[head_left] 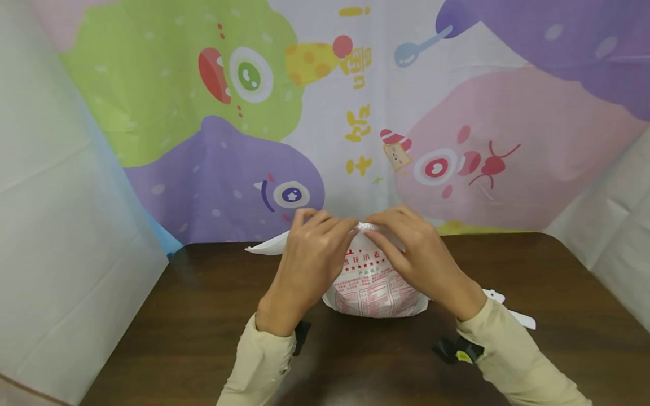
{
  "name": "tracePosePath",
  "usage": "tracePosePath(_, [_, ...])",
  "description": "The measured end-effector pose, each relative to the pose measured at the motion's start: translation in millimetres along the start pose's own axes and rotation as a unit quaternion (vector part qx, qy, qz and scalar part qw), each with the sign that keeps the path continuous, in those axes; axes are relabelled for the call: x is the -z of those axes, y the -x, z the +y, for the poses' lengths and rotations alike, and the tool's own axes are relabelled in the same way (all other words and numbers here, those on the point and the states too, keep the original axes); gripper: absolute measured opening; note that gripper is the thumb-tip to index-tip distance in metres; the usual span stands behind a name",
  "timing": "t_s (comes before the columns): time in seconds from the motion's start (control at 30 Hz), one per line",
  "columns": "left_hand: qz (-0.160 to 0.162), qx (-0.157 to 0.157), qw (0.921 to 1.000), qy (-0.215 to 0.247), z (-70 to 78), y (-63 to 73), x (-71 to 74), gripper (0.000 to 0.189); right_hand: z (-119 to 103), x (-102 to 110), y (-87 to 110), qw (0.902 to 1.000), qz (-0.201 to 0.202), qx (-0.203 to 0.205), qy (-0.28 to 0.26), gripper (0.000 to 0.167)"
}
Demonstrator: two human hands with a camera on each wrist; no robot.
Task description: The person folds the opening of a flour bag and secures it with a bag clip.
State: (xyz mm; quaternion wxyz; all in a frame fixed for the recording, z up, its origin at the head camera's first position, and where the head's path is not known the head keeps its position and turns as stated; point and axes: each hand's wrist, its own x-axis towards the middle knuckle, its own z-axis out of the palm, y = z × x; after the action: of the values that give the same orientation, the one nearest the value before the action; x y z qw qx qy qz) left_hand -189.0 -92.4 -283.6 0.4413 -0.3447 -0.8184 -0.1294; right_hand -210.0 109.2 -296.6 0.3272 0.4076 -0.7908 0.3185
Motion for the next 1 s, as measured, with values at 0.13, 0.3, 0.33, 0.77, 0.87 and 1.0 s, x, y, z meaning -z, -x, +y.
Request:
tracePosePath(0.13, [-0.009, 0.003, 0.9999, -0.01, 1.6, -0.7, -0.4, 0.011, 2, -1, -0.6, 0.9999, 0.01, 0.004, 0.004, 0.018])
tracePosePath(0.3, [-0.024, 0.015, 0.9996, -0.009, 3.5, -0.1, -1.0, 0.011, 3, -4, 0.2, 0.9995, 0.028, 0.016, 0.004, 0.018])
tracePosePath(0.33, [-0.027, 0.016, 0.9995, -0.011, 3.9, -0.2, -1.1, 0.012, 4, -4, 0.3, 0.9994, 0.029, 0.017, 0.003, 0.018])
tracePosePath(0.77, [-0.033, 0.005, 0.9985, -0.043, 5.5, 0.6, -0.7, 0.013, 6, -10, 0.4, 0.9986, 0.042, 0.032, 0.002, 0.013])
tracePosePath(0.87, [-0.033, 0.002, 0.9984, -0.046, 5.2, 1.2, -0.5, 0.015, 6, -12, 0.7, 0.9983, 0.048, 0.035, 0.002, 0.012])
tracePosePath(1.0, [-0.03, 0.0, 0.9984, -0.047, 4.0, 1.5, -0.1, 0.015, 6, -13, 0.5, 0.9978, 0.054, 0.038, -0.003, 0.012])
